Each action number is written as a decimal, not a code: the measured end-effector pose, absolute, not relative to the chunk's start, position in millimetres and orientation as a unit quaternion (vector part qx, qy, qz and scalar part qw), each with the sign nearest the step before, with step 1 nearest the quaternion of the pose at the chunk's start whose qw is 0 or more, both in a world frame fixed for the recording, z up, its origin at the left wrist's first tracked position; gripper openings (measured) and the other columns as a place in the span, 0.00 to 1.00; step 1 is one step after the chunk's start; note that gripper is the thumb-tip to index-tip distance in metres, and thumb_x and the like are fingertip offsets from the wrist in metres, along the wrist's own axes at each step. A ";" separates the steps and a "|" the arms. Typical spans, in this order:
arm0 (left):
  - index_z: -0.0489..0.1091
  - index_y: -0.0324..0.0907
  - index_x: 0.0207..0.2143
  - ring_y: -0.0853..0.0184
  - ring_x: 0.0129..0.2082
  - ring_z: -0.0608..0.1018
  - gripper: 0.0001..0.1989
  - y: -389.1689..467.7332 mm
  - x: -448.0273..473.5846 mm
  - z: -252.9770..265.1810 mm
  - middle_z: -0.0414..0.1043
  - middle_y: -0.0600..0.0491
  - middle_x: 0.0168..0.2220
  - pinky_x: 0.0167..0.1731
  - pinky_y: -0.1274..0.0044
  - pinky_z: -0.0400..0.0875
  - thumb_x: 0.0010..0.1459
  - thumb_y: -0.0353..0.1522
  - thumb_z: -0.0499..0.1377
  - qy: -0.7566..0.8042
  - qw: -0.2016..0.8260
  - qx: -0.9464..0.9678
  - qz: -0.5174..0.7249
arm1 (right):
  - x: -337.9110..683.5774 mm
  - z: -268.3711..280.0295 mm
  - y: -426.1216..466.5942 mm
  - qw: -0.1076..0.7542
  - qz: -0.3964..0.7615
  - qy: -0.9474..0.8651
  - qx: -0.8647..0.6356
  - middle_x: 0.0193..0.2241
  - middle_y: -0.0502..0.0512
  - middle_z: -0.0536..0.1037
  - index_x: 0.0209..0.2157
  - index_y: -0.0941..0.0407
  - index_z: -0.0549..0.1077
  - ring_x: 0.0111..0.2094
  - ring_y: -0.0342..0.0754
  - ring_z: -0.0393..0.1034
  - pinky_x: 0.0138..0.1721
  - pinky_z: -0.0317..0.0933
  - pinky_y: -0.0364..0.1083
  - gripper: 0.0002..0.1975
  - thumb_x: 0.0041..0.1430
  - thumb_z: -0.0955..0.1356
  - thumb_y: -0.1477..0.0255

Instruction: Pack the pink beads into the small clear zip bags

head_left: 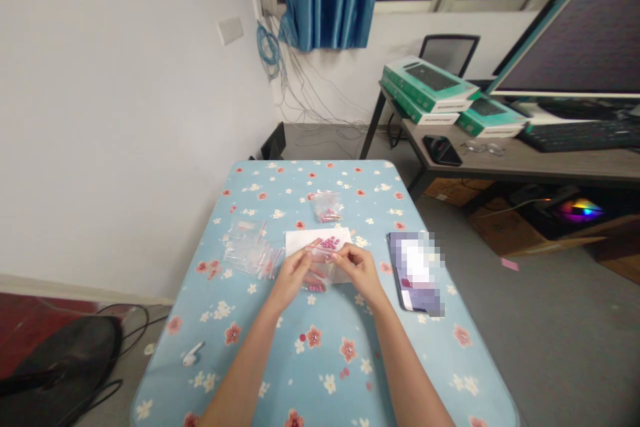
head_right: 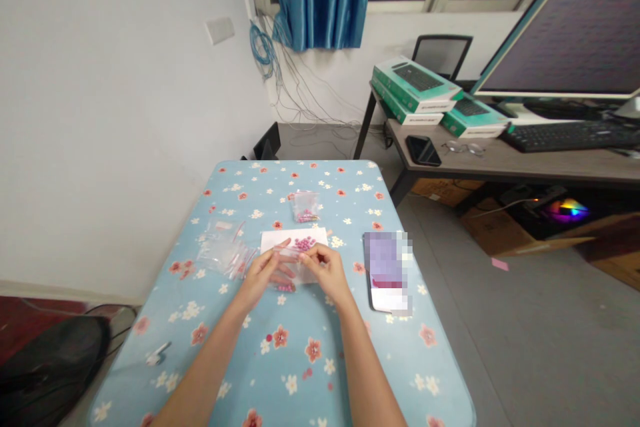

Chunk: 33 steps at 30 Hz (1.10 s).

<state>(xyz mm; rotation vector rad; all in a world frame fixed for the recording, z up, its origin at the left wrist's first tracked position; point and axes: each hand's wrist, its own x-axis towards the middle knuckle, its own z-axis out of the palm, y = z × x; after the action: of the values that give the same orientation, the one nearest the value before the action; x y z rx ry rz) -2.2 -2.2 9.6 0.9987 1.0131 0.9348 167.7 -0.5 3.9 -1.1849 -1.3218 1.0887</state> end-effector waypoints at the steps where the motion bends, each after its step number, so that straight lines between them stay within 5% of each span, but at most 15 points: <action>1: 0.70 0.40 0.50 0.66 0.27 0.78 0.29 -1.5 -2.6 9.6 0.77 0.46 0.38 0.26 0.76 0.75 0.50 0.48 0.61 0.452 0.649 0.448 0.417 | 169.1 2.2 0.8 0.519 0.451 -0.532 -0.495 0.18 0.46 0.62 0.21 0.56 0.70 0.22 0.42 0.55 0.26 0.51 0.43 0.15 0.52 0.69 0.60; 6: 0.74 0.38 0.31 0.66 0.27 0.78 0.17 1.1 -2.8 7.7 0.77 0.49 0.29 0.26 0.78 0.73 0.47 0.43 0.64 0.485 0.605 0.444 0.449 | 173.2 -4.8 6.5 0.551 0.462 -0.487 -0.496 0.21 0.47 0.66 0.29 0.55 0.71 0.22 0.42 0.57 0.26 0.53 0.42 0.15 0.50 0.70 0.57; 12: 0.73 0.39 0.36 0.66 0.29 0.78 0.18 2.1 -2.0 7.7 0.76 0.50 0.30 0.28 0.78 0.74 0.48 0.43 0.63 0.490 0.591 0.421 0.483 | 159.8 -3.0 2.1 0.478 0.494 -0.547 -0.478 0.23 0.49 0.68 0.25 0.56 0.71 0.24 0.42 0.60 0.27 0.54 0.42 0.14 0.51 0.70 0.59; 16: 0.71 0.40 0.42 0.66 0.32 0.77 0.22 6.3 -4.9 3.6 0.74 0.51 0.31 0.27 0.78 0.74 0.46 0.42 0.64 0.501 0.574 0.426 0.488 | 156.4 -1.3 11.4 0.527 0.489 -0.508 -0.474 0.22 0.48 0.69 0.26 0.55 0.68 0.25 0.42 0.63 0.28 0.57 0.42 0.15 0.54 0.67 0.58; 23: 0.72 0.40 0.39 0.68 0.30 0.75 0.17 8.5 -6.7 -4.9 0.73 0.51 0.31 0.26 0.80 0.72 0.49 0.40 0.62 0.503 0.548 0.475 0.471 | 173.7 0.8 74.0 0.563 0.406 -0.499 -0.518 0.20 0.48 0.71 0.27 0.56 0.66 0.22 0.42 0.64 0.27 0.57 0.43 0.15 0.51 0.67 0.57; 33: 0.72 0.41 0.40 0.69 0.30 0.74 0.15 9.6 -5.2 -10.1 0.74 0.51 0.32 0.26 0.80 0.69 0.52 0.38 0.59 0.513 0.504 0.529 0.450 | 180.6 -15.1 127.3 0.482 0.309 -0.529 -0.627 0.20 0.52 0.74 0.33 0.58 0.72 0.22 0.47 0.67 0.27 0.56 0.44 0.17 0.50 0.64 0.59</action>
<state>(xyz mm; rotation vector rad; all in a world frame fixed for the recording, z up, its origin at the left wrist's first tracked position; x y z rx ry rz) -5.2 9.6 -10.1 1.2784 1.2392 1.0862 180.6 127.3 -15.1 -1.5281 -1.2904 0.7523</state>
